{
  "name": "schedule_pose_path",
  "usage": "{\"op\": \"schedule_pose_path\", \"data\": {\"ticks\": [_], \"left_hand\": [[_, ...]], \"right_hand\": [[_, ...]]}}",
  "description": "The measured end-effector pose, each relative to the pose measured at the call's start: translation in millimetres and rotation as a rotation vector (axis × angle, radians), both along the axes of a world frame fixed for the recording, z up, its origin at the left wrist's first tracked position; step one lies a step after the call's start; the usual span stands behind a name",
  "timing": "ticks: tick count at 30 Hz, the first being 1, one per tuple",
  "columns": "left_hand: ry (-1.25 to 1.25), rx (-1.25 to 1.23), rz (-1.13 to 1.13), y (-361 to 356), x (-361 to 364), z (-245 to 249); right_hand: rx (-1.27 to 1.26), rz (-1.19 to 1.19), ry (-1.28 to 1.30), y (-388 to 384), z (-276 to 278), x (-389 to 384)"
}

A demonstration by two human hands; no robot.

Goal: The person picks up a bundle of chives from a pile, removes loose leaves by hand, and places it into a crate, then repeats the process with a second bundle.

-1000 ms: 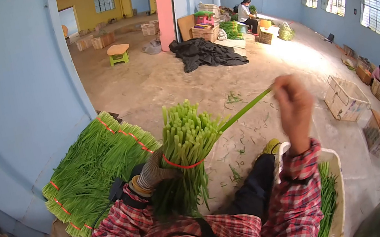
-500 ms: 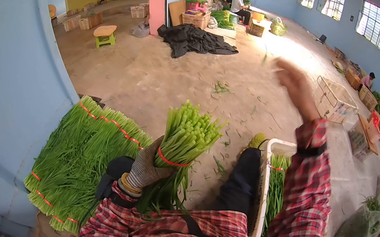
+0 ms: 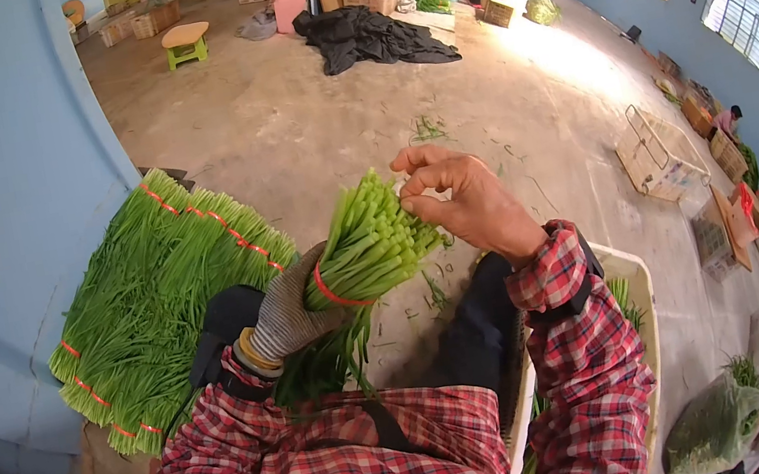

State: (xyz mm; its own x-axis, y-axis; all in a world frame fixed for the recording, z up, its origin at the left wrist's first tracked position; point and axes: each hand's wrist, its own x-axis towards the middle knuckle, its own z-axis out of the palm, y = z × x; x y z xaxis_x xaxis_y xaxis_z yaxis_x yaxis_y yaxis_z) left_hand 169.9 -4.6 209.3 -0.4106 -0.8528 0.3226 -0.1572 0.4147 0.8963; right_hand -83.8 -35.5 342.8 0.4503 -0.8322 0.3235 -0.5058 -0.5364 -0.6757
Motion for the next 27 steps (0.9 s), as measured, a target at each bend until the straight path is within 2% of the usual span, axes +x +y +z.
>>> {"op": "schedule_pose_path", "data": {"ticks": [2,6,8,12,15,17,18,21,27], "left_hand": [[0.020,0.018,0.000,2.1,-1.8,2.7],[0.041,0.052,0.001,1.9,-0.7,4.7],[0.026,0.039,0.015,0.7,1.1,0.0],[0.007,0.054,0.011,-0.3,2.6,2.5],[0.074,0.065,-0.001,-4.0,3.8,-8.8],[0.109,0.092,0.014,-2.3,3.6,-6.6],[0.146,0.120,0.031,-1.1,3.1,-6.3],[0.186,0.139,0.071,-3.2,1.7,-16.1],[0.178,0.115,0.084,0.6,2.0,-12.6]], "right_hand": [[-0.208,0.008,0.022,4.8,-0.2,7.0],[-0.227,-0.062,-0.069,5.0,-5.2,10.1],[-0.253,-0.035,0.035,4.5,-0.2,6.0],[-0.227,-0.042,0.019,4.6,-6.9,6.1],[-0.183,-0.096,-0.125,20.6,4.8,8.3],[-0.370,0.005,0.015,36.4,11.1,3.8],[-0.370,0.007,0.014,42.8,8.5,6.0],[-0.420,-0.130,0.142,55.6,-3.5,15.6],[-0.459,-0.124,0.061,47.1,-23.7,23.0]]}}
